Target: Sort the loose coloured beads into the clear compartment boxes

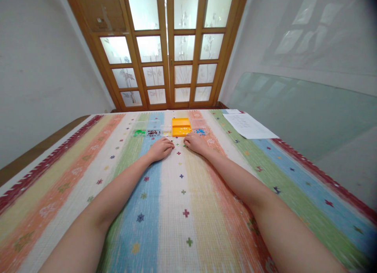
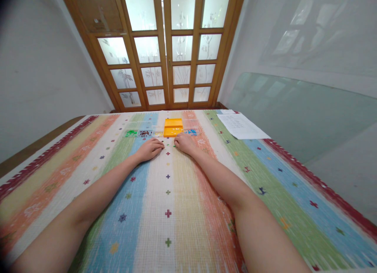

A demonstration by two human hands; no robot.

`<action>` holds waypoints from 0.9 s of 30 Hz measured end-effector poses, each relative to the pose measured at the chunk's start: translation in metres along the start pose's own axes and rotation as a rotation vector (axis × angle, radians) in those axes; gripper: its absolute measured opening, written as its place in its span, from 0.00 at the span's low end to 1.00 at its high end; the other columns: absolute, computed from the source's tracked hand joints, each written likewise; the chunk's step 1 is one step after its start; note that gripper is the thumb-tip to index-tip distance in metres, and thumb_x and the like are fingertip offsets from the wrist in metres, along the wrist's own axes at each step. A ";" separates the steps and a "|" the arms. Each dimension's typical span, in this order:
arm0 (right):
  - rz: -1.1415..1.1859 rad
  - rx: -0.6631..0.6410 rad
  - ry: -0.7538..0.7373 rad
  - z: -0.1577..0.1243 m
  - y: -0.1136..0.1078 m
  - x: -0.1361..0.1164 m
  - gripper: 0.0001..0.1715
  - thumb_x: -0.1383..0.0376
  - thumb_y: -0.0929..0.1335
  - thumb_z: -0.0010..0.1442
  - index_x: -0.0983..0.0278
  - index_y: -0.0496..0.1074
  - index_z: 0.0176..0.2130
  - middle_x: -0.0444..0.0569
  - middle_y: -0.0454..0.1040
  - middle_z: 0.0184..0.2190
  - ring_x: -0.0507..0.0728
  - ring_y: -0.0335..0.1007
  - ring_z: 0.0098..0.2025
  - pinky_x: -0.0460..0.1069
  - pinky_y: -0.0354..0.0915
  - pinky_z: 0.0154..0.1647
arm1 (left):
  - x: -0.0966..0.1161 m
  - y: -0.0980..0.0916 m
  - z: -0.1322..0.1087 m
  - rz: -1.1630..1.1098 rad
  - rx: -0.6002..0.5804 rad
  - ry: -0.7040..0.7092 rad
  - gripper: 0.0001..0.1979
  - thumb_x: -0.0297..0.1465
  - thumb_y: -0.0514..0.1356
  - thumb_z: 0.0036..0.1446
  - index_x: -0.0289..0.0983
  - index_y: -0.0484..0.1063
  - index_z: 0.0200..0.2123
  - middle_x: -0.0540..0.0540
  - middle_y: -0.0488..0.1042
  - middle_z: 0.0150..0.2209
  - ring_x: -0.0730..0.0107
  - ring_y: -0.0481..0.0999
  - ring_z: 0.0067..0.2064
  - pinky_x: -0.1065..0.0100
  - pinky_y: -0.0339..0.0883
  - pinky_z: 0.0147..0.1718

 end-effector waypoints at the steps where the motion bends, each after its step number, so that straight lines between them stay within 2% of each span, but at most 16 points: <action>1: 0.000 0.001 -0.005 0.000 0.000 0.000 0.15 0.67 0.66 0.70 0.64 0.83 0.38 0.55 0.81 0.39 0.59 0.73 0.44 0.50 0.62 0.47 | 0.000 -0.001 0.000 -0.002 0.002 -0.002 0.17 0.32 0.54 0.71 0.41 0.83 0.50 0.43 0.82 0.50 0.58 0.76 0.55 0.52 0.68 0.59; 7: 0.012 0.020 0.005 -0.001 -0.002 -0.001 0.14 0.68 0.66 0.70 0.65 0.82 0.37 0.55 0.81 0.39 0.59 0.72 0.44 0.50 0.62 0.46 | 0.000 -0.002 0.000 -0.010 -0.004 -0.016 0.17 0.31 0.53 0.71 0.42 0.83 0.49 0.44 0.82 0.50 0.58 0.76 0.54 0.52 0.69 0.59; 16: 0.068 0.128 0.046 -0.002 -0.011 0.008 0.12 0.70 0.67 0.69 0.65 0.82 0.41 0.56 0.80 0.44 0.61 0.72 0.50 0.52 0.63 0.53 | -0.002 -0.001 0.000 0.018 -0.006 -0.020 0.17 0.31 0.54 0.70 0.41 0.83 0.49 0.43 0.82 0.50 0.57 0.76 0.54 0.51 0.68 0.59; 20: 0.079 0.121 0.080 -0.003 -0.004 0.016 0.11 0.68 0.68 0.69 0.64 0.82 0.44 0.56 0.79 0.45 0.61 0.71 0.50 0.52 0.64 0.51 | -0.006 -0.001 -0.001 0.041 -0.001 -0.044 0.17 0.31 0.54 0.70 0.42 0.83 0.49 0.43 0.82 0.49 0.56 0.75 0.54 0.51 0.68 0.59; 27: 0.096 0.106 0.125 0.000 0.002 0.015 0.09 0.68 0.68 0.68 0.65 0.80 0.39 0.55 0.79 0.42 0.59 0.72 0.48 0.50 0.64 0.49 | -0.010 0.001 -0.002 0.071 0.027 -0.086 0.17 0.31 0.55 0.69 0.41 0.82 0.52 0.41 0.81 0.51 0.55 0.73 0.55 0.50 0.67 0.60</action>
Point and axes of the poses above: each hand's wrist, its own z-axis towards the middle knuckle, its own y-axis out of the palm, x = y × z, the point moved 8 cm from there along z, towards the middle knuckle
